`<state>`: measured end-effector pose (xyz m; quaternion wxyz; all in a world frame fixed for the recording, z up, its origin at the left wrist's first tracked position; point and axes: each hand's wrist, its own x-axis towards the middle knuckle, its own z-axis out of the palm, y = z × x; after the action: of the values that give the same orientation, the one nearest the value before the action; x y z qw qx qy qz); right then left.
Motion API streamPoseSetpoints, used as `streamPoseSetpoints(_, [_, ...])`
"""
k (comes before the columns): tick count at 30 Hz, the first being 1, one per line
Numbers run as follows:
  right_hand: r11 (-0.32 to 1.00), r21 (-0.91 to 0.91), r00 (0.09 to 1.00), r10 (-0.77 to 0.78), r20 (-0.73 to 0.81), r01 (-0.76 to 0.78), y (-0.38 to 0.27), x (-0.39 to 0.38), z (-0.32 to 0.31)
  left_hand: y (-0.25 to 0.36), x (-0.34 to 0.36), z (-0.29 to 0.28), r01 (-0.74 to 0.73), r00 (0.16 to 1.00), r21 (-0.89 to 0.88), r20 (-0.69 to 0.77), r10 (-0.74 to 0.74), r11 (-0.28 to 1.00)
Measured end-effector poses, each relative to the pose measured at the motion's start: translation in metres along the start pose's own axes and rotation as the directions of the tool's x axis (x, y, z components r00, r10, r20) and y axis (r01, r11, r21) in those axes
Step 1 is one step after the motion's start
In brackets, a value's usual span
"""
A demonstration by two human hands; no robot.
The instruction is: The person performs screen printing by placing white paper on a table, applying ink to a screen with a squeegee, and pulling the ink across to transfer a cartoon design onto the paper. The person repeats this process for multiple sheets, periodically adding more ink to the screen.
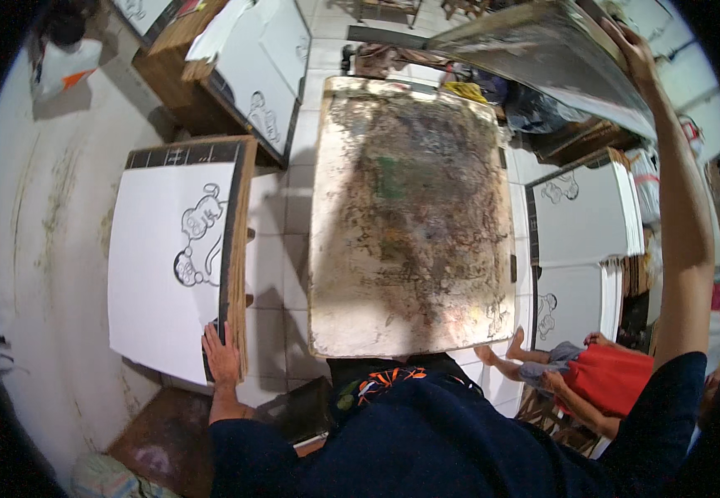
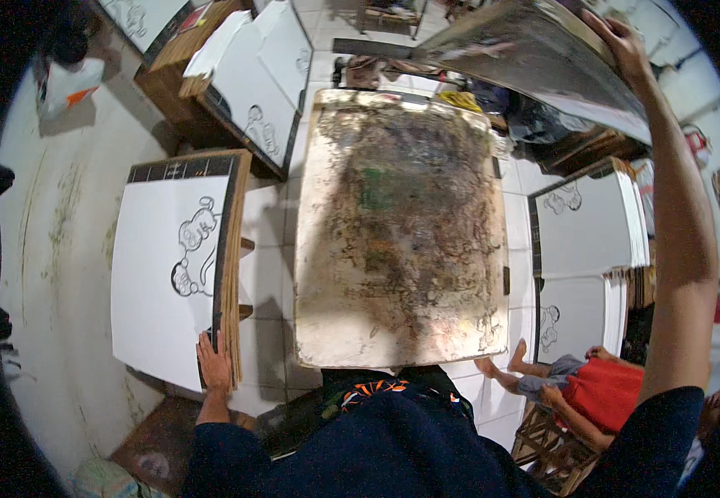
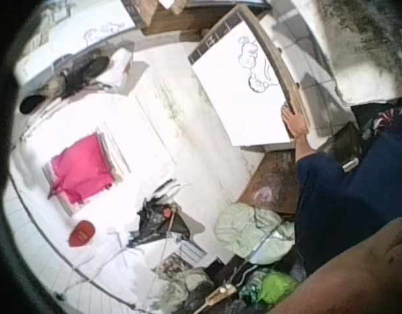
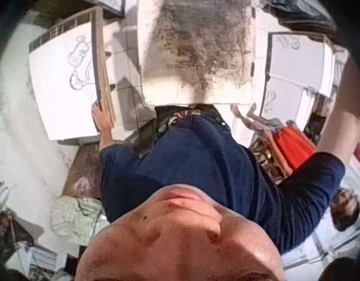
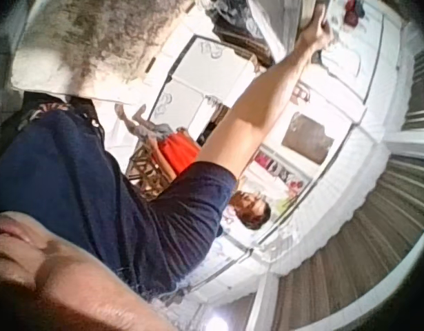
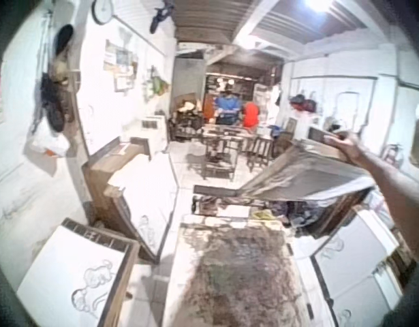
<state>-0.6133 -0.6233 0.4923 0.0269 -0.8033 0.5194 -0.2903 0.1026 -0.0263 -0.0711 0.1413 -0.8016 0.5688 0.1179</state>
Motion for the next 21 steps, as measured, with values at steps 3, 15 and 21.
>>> streamPoseSetpoints(3, [0.963, -0.199, 0.970, 0.141, -0.199, -0.181, -0.041, -0.026, 0.006, 0.017, 0.018, -0.025, -0.075, 0.993, 0.004, 0.091, 0.074, 0.997])
streamPoseSetpoints(15, [0.947, -0.297, 0.984, 0.077, -0.162, -0.123, -0.089, -0.078, 0.012, 0.291, 0.135, -0.171, -0.443, 0.887, -0.325, -0.295, 0.356, 0.836])
streamPoseSetpoints(21, [0.950, -0.282, 0.986, 0.099, -0.136, -0.134, -0.090, -0.081, 0.011, 0.515, -0.028, -0.190, -0.611, 0.745, -0.096, -0.405, 0.530, 0.786])
